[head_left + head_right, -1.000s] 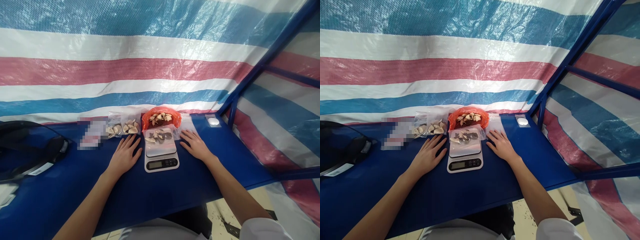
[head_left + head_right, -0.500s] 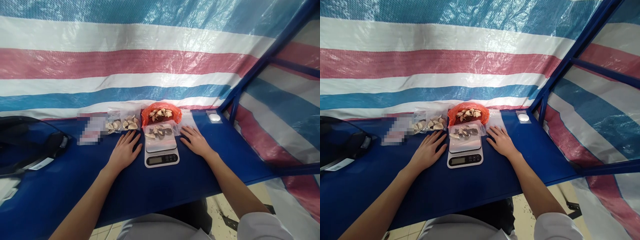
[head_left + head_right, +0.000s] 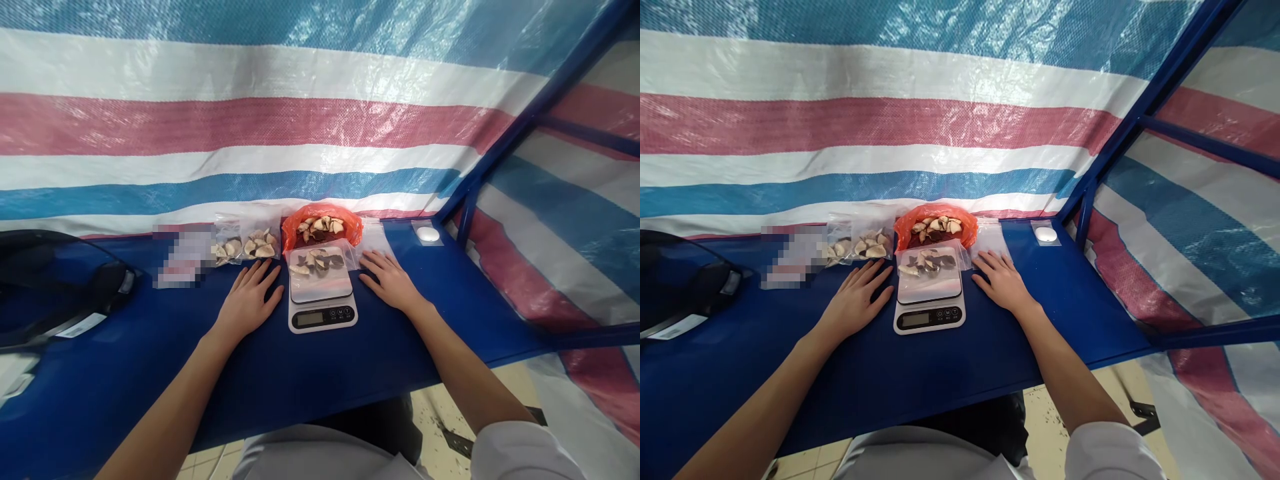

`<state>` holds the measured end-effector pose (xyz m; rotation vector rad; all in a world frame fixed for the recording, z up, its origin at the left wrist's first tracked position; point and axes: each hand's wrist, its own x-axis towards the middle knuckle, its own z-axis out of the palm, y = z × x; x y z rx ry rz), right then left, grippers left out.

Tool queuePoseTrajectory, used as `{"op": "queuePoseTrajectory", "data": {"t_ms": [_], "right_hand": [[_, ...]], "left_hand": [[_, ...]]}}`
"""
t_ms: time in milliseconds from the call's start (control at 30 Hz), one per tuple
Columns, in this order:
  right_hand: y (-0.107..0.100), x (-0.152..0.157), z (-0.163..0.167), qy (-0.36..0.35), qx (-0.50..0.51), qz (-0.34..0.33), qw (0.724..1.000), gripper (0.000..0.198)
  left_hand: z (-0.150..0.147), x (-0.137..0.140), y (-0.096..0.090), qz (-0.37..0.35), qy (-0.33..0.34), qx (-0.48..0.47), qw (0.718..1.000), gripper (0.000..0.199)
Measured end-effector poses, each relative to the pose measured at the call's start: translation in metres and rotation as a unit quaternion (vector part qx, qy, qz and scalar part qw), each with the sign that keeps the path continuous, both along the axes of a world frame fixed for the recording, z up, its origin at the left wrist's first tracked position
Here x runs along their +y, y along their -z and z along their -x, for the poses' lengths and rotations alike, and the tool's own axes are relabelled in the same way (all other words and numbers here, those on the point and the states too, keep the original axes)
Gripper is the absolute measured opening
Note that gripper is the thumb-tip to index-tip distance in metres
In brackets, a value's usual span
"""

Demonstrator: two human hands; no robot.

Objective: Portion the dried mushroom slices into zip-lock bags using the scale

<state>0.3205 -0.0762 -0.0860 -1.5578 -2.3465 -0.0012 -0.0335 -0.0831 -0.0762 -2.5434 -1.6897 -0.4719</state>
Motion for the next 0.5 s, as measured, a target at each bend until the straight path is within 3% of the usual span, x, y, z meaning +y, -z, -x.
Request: {"op": "queuePoseTrajectory", "data": {"t_ms": [333,500], "right_hand": [[-0.003,0.000,-0.001,-0.008,0.009,-0.012,1.000,0.044],[-0.017,-0.001,0.000,0.001,0.119,-0.021,0.993,0.040]], "left_hand": [[0.001,0.001,0.003,-0.045,0.019,-0.035,0.998,0.052],[-0.004,-0.002,-0.010,-0.121,0.048,-0.112,0.985,0.038]]}}
